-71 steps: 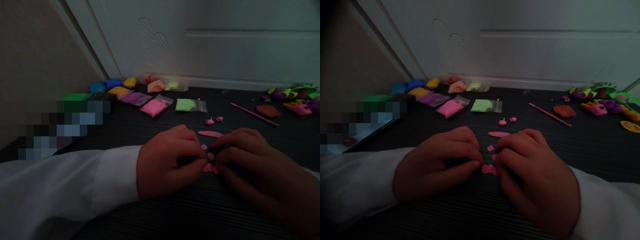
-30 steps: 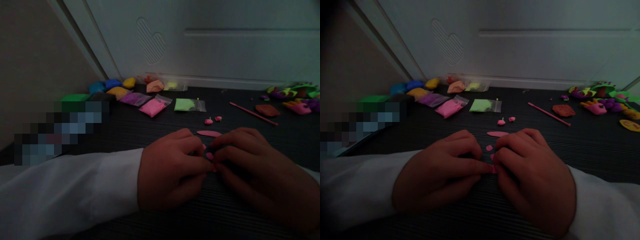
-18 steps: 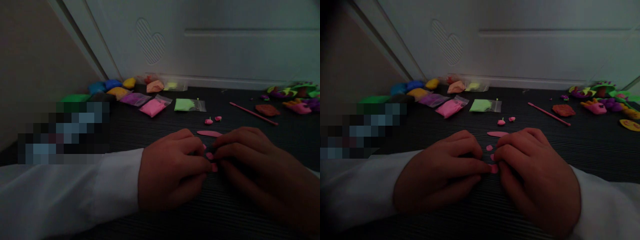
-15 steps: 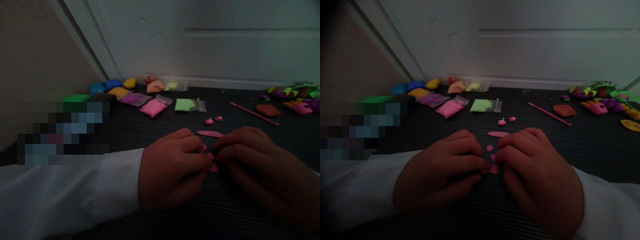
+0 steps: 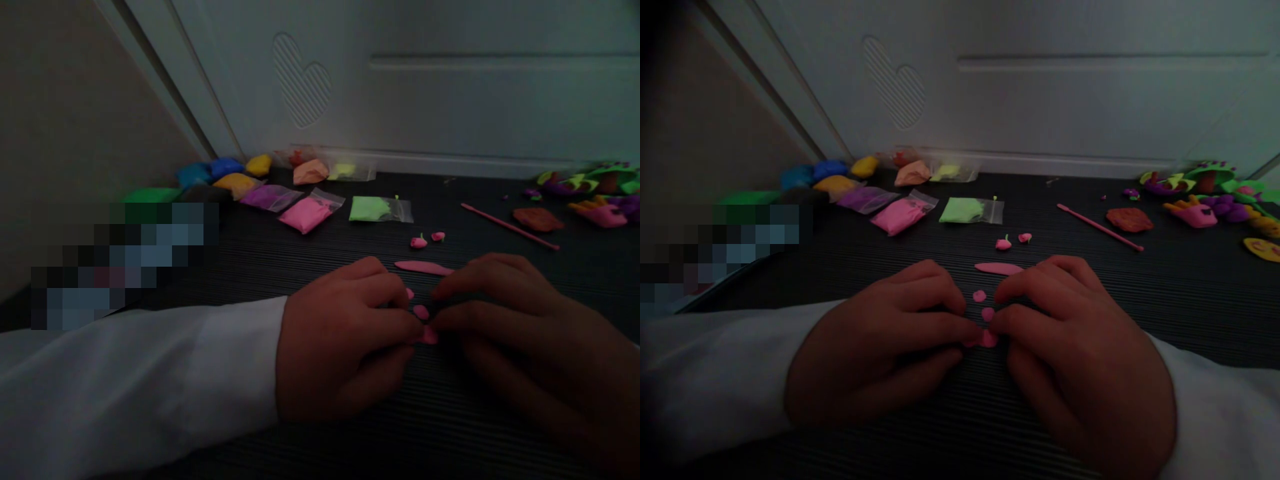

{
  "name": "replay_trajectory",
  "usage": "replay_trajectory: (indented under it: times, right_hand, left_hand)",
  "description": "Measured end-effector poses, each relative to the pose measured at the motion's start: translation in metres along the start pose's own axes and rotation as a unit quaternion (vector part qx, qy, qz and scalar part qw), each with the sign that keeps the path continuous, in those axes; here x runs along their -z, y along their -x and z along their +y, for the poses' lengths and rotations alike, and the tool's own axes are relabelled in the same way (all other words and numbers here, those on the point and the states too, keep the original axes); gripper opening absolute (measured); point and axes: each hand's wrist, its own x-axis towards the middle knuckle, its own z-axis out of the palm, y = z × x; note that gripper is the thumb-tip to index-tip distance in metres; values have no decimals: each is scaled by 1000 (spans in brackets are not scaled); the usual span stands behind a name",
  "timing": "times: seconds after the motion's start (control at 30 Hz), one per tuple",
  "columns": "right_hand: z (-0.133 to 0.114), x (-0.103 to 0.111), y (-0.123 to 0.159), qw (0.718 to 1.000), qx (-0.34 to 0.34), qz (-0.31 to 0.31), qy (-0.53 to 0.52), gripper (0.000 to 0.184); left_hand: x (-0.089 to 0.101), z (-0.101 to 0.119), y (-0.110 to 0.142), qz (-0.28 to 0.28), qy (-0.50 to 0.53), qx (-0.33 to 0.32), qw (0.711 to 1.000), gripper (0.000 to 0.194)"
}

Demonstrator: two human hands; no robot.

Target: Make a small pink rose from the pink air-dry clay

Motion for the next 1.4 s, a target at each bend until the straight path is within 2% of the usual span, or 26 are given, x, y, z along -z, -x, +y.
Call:
replay_trajectory:
  times: [0.2, 0.37, 0.53, 0.77, 1.0, 1.23, 1.4]
  right_hand:
    - [2, 2, 1, 1000, 10, -5, -5, 23]
    - [3, 3, 2, 998, 51, -18, 15, 27]
    - [2, 1, 3, 999, 34, -20, -1, 30]
    - [1, 2, 2, 999, 30, -12, -7, 23]
    - [1, 2, 1, 1000, 17, -20, -14, 21]
    - [0, 2, 0, 1000, 10, -15, -16, 22]
    - [4, 5, 1, 998, 50, -38, 5, 29]
  left_hand:
    - [0, 0, 0, 9, 6, 7, 1000, 21]
    - [0, 1, 1, 3, 3, 13, 1000, 24]
    - [-1, 0, 1, -4, -9, 16, 1000, 25]
    - [1, 2, 1, 44, 13, 25, 999, 24]
    - [2, 0, 0, 5, -7, 20, 1000, 22]
    - [1, 1, 0, 7, -24, 19, 1000, 21]
    - [1, 1, 1, -1, -45, 10, 999, 18]
